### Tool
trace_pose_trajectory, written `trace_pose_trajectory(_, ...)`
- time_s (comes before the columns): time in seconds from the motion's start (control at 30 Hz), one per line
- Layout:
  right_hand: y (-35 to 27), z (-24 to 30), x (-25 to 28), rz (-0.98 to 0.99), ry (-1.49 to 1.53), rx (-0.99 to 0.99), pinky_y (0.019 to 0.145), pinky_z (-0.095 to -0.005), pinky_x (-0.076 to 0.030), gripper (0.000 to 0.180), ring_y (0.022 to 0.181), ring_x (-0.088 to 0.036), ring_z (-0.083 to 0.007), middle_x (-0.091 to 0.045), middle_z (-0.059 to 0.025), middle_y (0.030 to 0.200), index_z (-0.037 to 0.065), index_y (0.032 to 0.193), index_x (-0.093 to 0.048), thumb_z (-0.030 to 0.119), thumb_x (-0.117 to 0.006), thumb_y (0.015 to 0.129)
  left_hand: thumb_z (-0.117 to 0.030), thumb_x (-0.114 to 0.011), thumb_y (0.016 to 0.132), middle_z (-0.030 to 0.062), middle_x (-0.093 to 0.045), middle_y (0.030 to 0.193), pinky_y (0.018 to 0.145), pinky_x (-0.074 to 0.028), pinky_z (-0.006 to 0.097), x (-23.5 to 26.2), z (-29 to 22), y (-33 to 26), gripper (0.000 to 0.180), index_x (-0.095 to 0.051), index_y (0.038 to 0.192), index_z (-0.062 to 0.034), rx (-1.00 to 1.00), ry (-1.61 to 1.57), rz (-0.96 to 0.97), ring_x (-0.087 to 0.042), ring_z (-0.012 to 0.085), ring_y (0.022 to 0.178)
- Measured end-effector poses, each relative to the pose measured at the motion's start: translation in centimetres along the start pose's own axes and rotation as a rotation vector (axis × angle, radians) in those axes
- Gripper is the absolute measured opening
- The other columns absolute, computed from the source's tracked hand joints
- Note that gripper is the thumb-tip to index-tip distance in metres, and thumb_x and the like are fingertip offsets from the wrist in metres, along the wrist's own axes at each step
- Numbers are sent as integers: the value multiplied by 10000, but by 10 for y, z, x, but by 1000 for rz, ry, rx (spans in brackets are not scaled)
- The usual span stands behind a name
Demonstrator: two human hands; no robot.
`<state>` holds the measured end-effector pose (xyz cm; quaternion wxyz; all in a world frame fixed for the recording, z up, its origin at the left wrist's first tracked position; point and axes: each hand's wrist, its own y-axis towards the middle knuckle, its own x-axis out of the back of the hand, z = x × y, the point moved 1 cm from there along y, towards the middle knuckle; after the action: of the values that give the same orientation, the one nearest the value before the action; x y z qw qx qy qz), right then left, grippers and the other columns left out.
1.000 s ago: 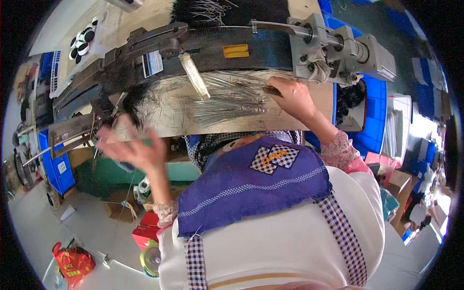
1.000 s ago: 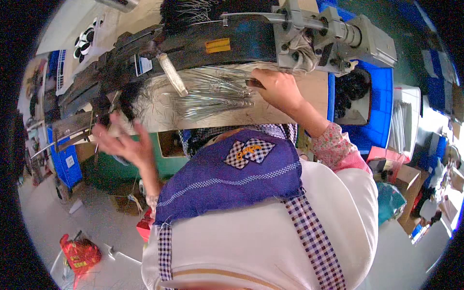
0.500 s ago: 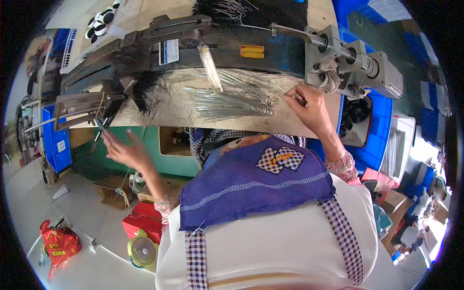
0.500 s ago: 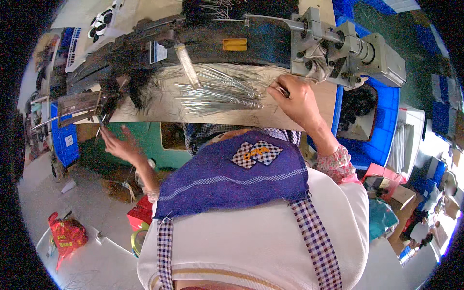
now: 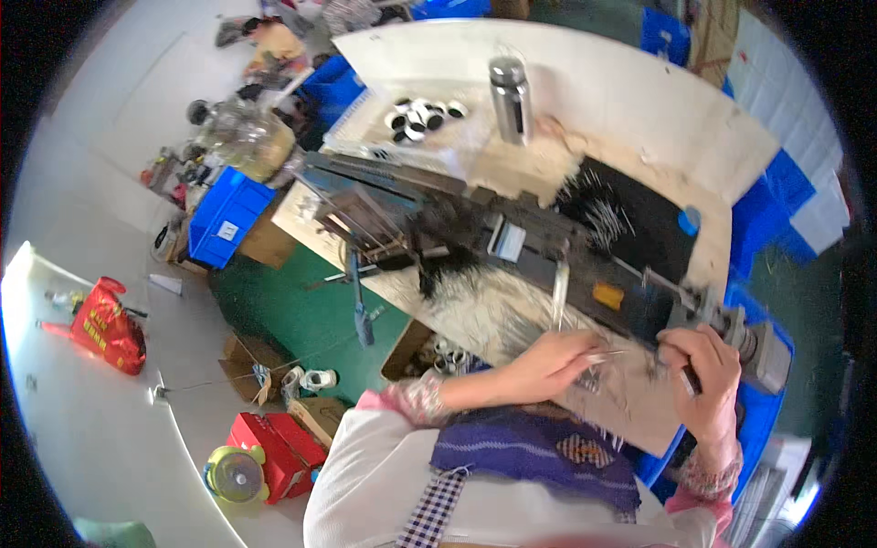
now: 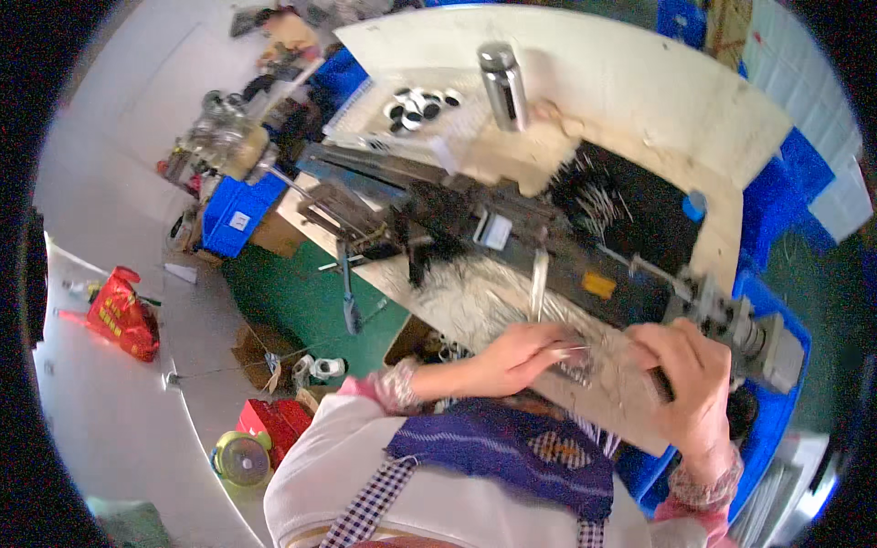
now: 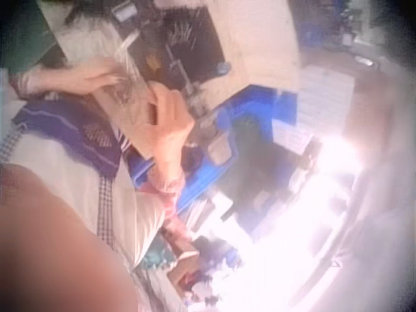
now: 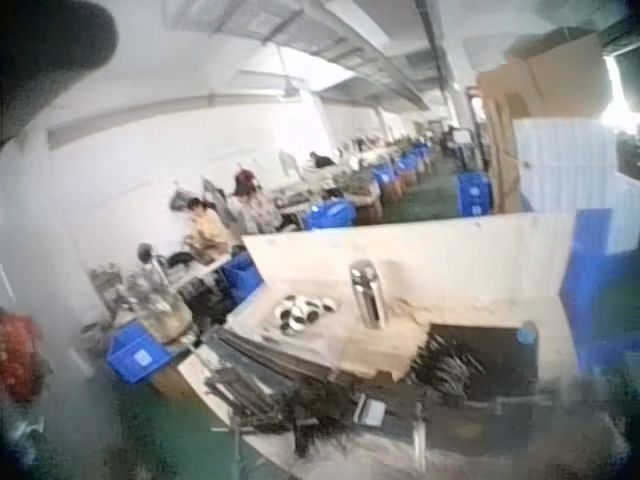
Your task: The person is using a manual machine to align and assemble fine fibers, likely for artificial eyelashes.
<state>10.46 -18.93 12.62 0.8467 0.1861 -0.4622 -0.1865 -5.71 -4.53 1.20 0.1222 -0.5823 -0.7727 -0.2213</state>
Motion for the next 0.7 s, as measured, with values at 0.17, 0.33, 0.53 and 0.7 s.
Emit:
trace_pose_trajectory(0.17,0,-54,-30,-83,-336,-70,623,-398,-495,239,725,-608,-325,-564,-133,843,4,994,-611,-53,-617,762,-236,-421,1011,65,-538,946,785,-458,304,9,69,-46,267,-542,1027,1,174,-93,-412,-564,162,874)
trace_pose_trajectory(0.33,20,-78,-68,44,-376,53,697,-377,-509,205,852,-595,-289,-553,-115,896,12,983,-606,16,-586,779,-294,-454,1000,27,-471,857,648,-431,283,-28,32,-4,293,-531,877,-40,497,-651,-386,-490,142,726)
trace_pose_trajectory(0.53,26,-90,-83,34,-453,70,703,-377,-510,168,825,-586,-284,-537,-116,847,34,892,-593,22,-570,726,-251,-465,989,-36,-419,704,466,-274,226,-15,-6,14,197,-519,909,-79,468,-1017,-317,-344,60,557)
trace_pose_trajectory(0.7,35,-98,-87,83,-503,88,689,-352,-517,86,810,-598,-272,-541,-98,824,43,799,-550,36,-569,715,-159,-507,938,-10,-427,649,369,-220,212,69,-18,8,132,-533,897,-36,403,-1655,-343,-285,40,409)
